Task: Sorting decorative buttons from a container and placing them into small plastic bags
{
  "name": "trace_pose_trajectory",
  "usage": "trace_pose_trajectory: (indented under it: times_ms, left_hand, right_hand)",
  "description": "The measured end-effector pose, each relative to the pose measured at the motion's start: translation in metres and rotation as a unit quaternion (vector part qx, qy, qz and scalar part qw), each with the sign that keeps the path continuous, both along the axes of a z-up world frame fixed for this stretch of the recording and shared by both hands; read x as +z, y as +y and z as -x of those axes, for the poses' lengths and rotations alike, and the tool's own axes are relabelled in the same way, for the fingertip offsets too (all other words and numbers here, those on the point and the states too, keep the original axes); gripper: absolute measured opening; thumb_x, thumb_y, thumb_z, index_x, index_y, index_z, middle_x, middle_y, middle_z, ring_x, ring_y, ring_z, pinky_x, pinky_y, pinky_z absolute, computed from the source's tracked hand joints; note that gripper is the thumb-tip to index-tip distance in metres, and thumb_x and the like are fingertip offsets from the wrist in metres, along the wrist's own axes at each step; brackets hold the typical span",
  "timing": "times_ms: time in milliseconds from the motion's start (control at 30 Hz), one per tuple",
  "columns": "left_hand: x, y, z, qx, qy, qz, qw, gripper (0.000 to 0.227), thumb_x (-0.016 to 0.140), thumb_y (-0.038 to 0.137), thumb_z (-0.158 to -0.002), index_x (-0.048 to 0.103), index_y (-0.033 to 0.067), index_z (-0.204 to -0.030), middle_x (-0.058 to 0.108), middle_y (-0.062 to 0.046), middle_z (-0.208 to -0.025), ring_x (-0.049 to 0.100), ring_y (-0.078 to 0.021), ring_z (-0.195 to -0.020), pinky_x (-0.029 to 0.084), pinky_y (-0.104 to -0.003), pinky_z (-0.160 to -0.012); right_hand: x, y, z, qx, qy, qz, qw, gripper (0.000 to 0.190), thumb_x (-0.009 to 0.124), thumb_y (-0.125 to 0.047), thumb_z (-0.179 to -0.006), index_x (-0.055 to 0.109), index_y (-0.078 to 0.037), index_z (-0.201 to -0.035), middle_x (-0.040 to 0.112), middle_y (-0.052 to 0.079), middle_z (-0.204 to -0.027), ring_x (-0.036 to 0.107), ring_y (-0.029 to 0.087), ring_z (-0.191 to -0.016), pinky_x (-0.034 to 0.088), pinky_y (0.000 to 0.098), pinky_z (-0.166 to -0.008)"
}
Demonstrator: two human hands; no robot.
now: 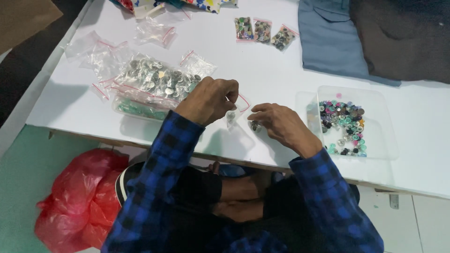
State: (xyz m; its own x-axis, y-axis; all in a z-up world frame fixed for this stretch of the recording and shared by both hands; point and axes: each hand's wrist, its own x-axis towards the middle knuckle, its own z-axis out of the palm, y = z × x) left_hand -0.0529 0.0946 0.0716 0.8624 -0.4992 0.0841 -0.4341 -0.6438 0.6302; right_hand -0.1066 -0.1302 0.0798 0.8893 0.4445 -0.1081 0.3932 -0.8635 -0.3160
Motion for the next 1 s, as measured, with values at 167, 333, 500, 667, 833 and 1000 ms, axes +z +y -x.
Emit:
trace_pose_trajectory:
  times_ms: [167, 333, 500, 667, 833, 1000]
  left_hand:
    - [0.003, -0.006, 0.001, -0.004, -0.005, -0.009, 1.000, 0.014, 0.075, 0.006, -0.080, 0.065, 0.0133, -0.086, 0.077, -0.003, -0.083, 0.076, -0.0302, -0.087, 0.057, -0.045, -0.078]
    - [0.001, -0.010, -0.002, -0.011, -0.005, 0.000, 1.000, 0.014, 0.073, 0.005, -0.080, 0.065, 0.0128, -0.088, 0.077, -0.003, -0.084, 0.076, -0.0306, -0.088, 0.058, -0.045, -0.079]
    - [0.001, -0.012, -0.002, -0.001, 0.000, -0.007, 1.000, 0.013, 0.074, 0.007, -0.080, 0.066, 0.0142, -0.086, 0.077, -0.003, -0.082, 0.076, -0.0286, -0.088, 0.057, -0.044, -0.079]
    - [-0.002, -0.010, -0.005, 0.004, 0.004, -0.011, 1.000, 0.013, 0.074, 0.008, -0.080, 0.065, 0.0147, -0.086, 0.077, -0.002, -0.084, 0.076, -0.0285, -0.089, 0.057, -0.044, -0.080]
    - [0.001, -0.003, 0.000, 0.019, 0.009, -0.017, 1.000, 0.013, 0.076, 0.008, -0.081, 0.066, 0.0139, -0.087, 0.077, -0.003, -0.085, 0.076, -0.0293, -0.090, 0.057, -0.044, -0.080]
    - [0.001, -0.004, 0.000, 0.014, 0.003, -0.006, 1.000, 0.012, 0.074, 0.007, -0.080, 0.064, 0.0136, -0.085, 0.076, -0.003, -0.082, 0.076, -0.0284, -0.088, 0.057, -0.044, -0.079]
  right_hand:
    - [-0.029, -0.010, -0.007, -0.008, -0.033, -0.026, 0.999, 0.023, 0.061, -0.007, -0.095, 0.078, -0.014, -0.108, 0.074, 0.006, -0.119, 0.068, 0.032, -0.113, 0.055, 0.0432, -0.095]
    - [-0.050, -0.020, -0.013, -0.020, -0.047, -0.112, 0.992, 0.018, 0.063, -0.009, -0.097, 0.079, -0.016, -0.103, 0.076, 0.004, -0.113, 0.071, 0.025, -0.111, 0.056, 0.0350, -0.093]
    - [-0.052, -0.031, -0.013, -0.095, -0.041, -0.240, 0.965, 0.021, 0.067, -0.001, -0.093, 0.079, -0.015, -0.104, 0.076, 0.007, -0.108, 0.072, 0.028, -0.105, 0.059, 0.0351, -0.084]
    - [-0.056, -0.027, -0.017, -0.098, -0.037, -0.227, 0.968, 0.023, 0.066, 0.002, -0.090, 0.079, -0.012, -0.104, 0.076, 0.011, -0.108, 0.074, 0.031, -0.101, 0.060, 0.0362, -0.081]
    - [-0.052, -0.021, -0.018, -0.095, -0.047, -0.219, 0.970, 0.021, 0.067, 0.000, -0.091, 0.079, -0.014, -0.103, 0.076, 0.010, -0.108, 0.074, 0.029, -0.099, 0.061, 0.0342, -0.079]
    - [-0.047, -0.012, -0.014, -0.059, -0.080, -0.147, 0.984, 0.020, 0.065, 0.000, -0.092, 0.078, -0.011, -0.103, 0.077, 0.011, -0.107, 0.074, 0.032, -0.102, 0.060, 0.0376, -0.084]
